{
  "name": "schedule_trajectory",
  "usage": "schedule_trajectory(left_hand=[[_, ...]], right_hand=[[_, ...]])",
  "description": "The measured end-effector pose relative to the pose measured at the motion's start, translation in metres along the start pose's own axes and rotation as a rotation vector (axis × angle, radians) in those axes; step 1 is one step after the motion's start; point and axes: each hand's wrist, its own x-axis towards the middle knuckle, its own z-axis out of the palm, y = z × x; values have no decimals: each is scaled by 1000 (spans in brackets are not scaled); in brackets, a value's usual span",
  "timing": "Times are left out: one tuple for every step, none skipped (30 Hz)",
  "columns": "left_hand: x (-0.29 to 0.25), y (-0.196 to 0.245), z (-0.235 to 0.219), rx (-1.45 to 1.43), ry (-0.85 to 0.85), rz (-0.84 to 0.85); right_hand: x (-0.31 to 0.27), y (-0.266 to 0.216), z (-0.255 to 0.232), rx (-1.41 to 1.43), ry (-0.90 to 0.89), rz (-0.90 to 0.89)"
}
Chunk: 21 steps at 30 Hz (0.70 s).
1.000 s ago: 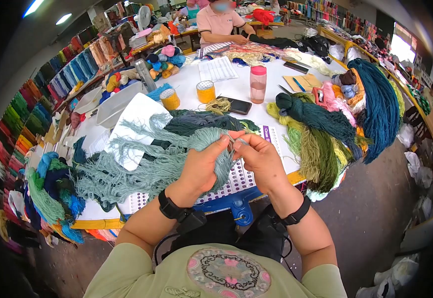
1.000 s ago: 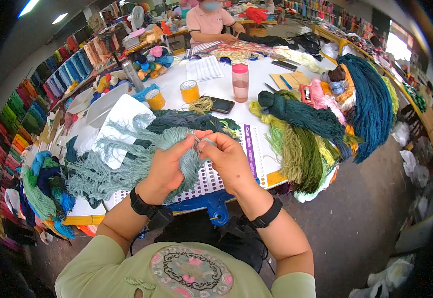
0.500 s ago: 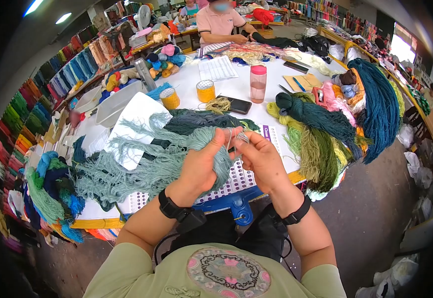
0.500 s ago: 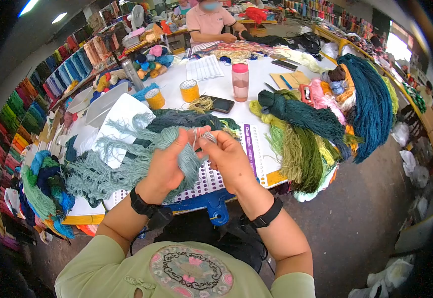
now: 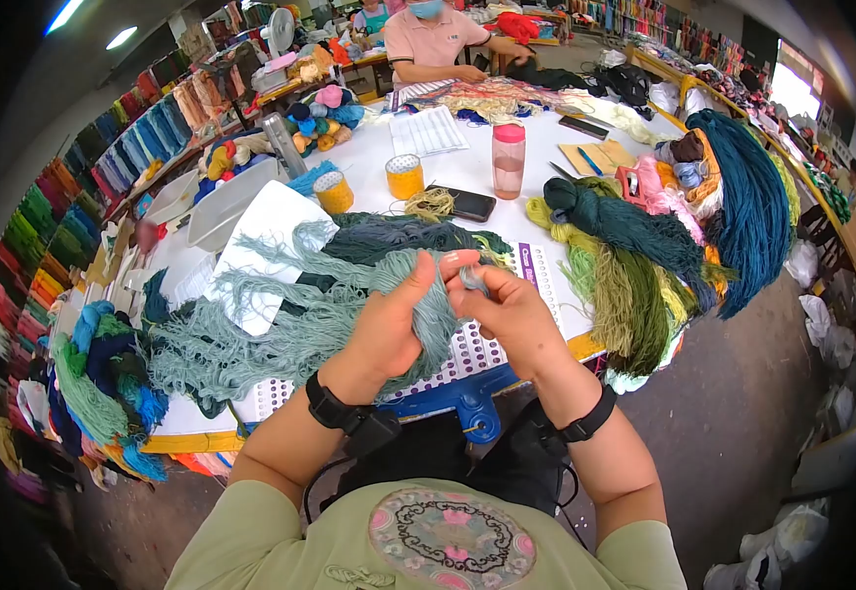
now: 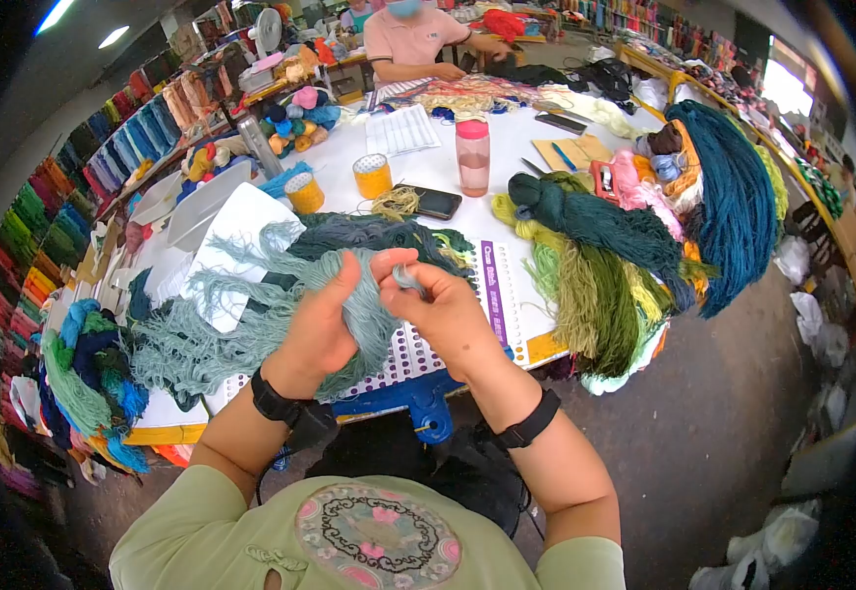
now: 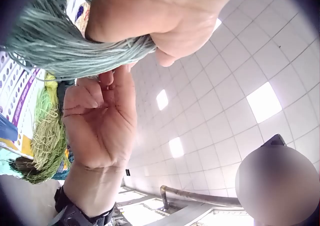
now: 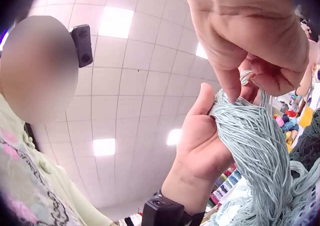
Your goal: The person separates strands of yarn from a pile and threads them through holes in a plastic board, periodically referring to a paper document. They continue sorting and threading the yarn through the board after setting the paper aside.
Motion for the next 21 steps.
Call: schedule_trajectory(left_hand=[[0, -4, 2, 125, 58, 44], [0, -7, 4, 249, 116, 87], [-1, -6, 5, 249, 116, 87], [-1, -5, 5, 227, 108, 82], [-1, -5, 6, 204, 101, 79], [-1, -4, 6, 204, 101, 80], [-1, -4, 7, 161, 111, 74], [-1, -4, 8, 118, 123, 67], [-1, -3, 10, 117, 125, 67], [0, -1, 13, 67, 140, 73], [0, 0, 15, 18, 155, 81], [0, -1, 15, 17, 156, 82], [-1, -1, 16, 42, 163, 99], [-1, -2, 16, 67, 170, 116], [-2, -2, 16, 67, 171, 116], [-2, -3, 16, 128, 184, 118], [-2, -3, 15, 190, 198, 119], [-2, -4, 14, 190, 198, 119], [-1, -6, 13, 145, 219, 105], [-1, -7, 12, 101, 239, 93], [-1, -7, 12, 100, 239, 93]], right_hand=[[0, 2, 1, -167, -22, -62], [1, 5, 3, -155, -16, -104], [0, 3, 2, -155, -15, -104], [-3, -1, 2, -110, -8, -69], [-4, -4, 2, -66, -1, -35], [-4, -3, 0, -67, -1, -35], [-3, -2, -1, -9, 12, -10], [-3, -1, -3, 49, 24, 15], [-3, 0, -4, 49, 23, 17], [-2, 0, -5, 75, 17, 31], [-2, -1, -5, 101, 12, 45], [-2, -2, -5, 100, 11, 45], [-3, -5, -4, 138, 4, 58], [-4, -7, -3, 178, -3, 72], [-4, -7, -4, 177, -4, 72], [-4, -7, -4, 214, -5, 80], [-4, -7, -4, 252, -7, 88], [-4, -7, -5, 252, -6, 89], [-4, -6, -6, 318, -14, 94], [-4, -6, -6, 385, -22, 99], [-4, -6, -6, 384, -23, 99]])
